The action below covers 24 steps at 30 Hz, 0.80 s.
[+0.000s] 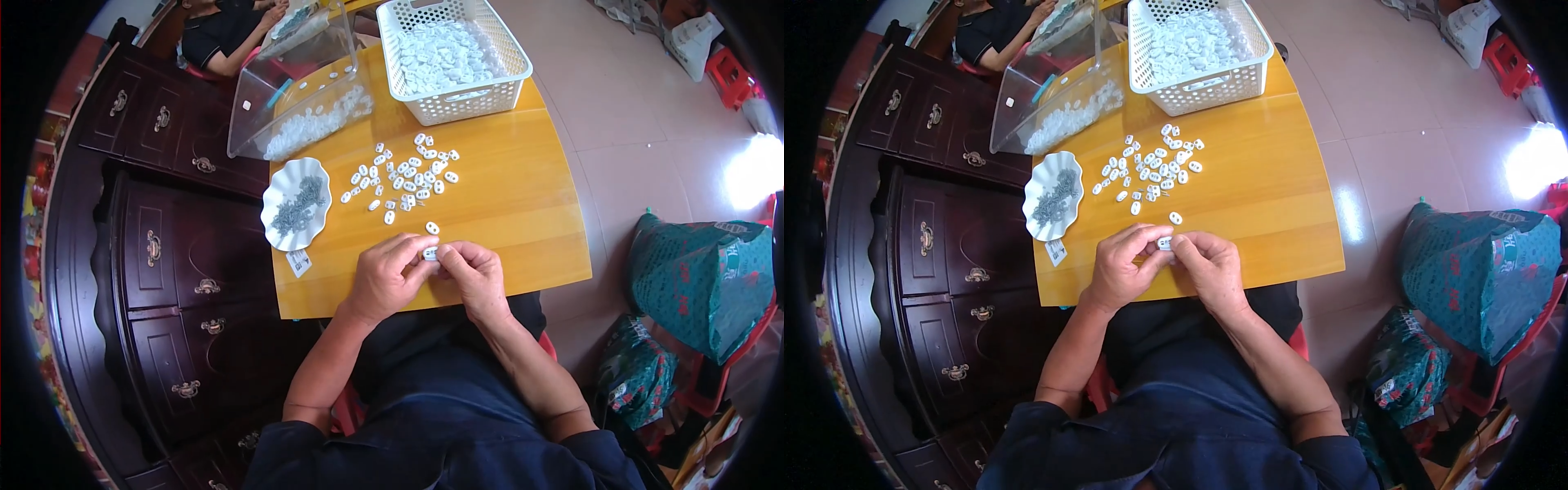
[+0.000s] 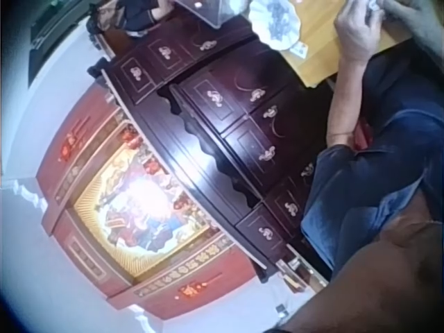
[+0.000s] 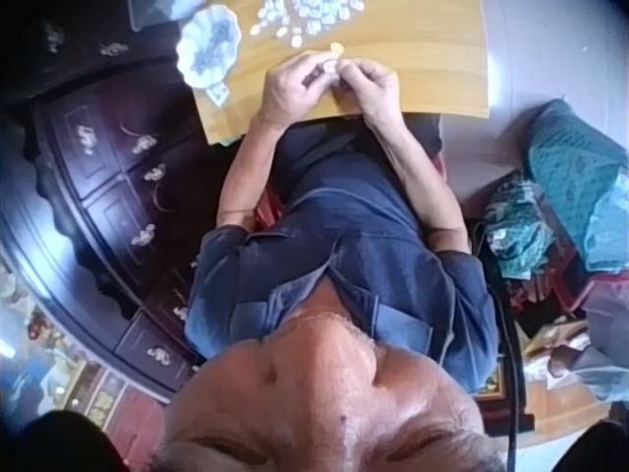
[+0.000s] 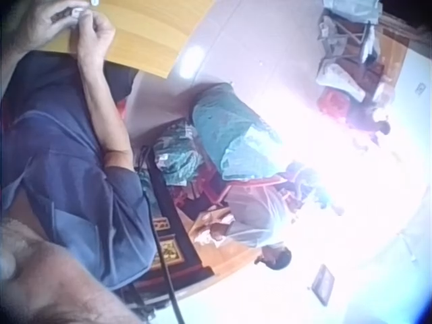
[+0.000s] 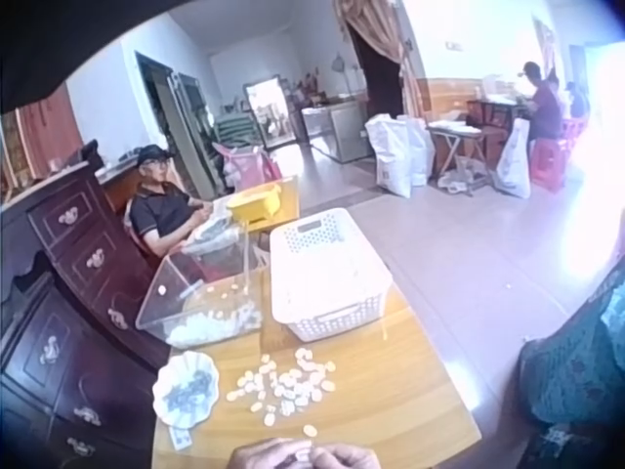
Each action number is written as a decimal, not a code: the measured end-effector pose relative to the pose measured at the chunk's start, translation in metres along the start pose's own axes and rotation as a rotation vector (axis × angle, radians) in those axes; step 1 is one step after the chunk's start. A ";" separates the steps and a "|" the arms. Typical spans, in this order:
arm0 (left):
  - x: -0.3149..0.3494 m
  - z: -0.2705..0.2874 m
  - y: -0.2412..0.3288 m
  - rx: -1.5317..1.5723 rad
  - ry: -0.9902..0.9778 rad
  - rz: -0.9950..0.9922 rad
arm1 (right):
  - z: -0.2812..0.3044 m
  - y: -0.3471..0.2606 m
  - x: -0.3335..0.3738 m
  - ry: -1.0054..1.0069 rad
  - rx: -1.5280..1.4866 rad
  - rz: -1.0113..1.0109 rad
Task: Inserting small metal pins into white plastic components at a workbench.
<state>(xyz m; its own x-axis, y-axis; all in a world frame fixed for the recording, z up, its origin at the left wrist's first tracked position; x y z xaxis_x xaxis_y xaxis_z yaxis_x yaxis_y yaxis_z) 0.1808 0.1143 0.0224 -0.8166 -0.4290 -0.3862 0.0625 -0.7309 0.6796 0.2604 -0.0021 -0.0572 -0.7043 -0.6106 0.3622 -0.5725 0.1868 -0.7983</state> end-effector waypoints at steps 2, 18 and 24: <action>0.000 0.001 -0.003 -0.001 0.004 -0.024 | 0.000 -0.001 0.000 -0.005 0.006 0.005; -0.019 0.011 -0.002 0.004 -0.093 0.089 | -0.002 -0.002 0.000 -0.030 -0.034 -0.039; -0.089 0.027 -0.029 -0.131 -0.063 0.091 | -0.002 0.003 -0.002 -0.077 0.011 -0.044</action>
<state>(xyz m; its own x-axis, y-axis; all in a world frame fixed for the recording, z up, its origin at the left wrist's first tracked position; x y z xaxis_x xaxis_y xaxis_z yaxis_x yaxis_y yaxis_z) 0.2359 0.1875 0.0541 -0.8383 -0.4652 -0.2844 0.2086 -0.7556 0.6210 0.2587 0.0011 -0.0592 -0.6440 -0.6752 0.3597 -0.5976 0.1504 -0.7876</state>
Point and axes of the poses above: each hand's wrist, its own x-axis away from the middle knuckle, its own z-axis out of the back of the hand, y = z × x, the point moved 4 cm from there along -x, towards the middle knuckle, and after that the axes turned 11 degrees about y, right-handed, at the moved point
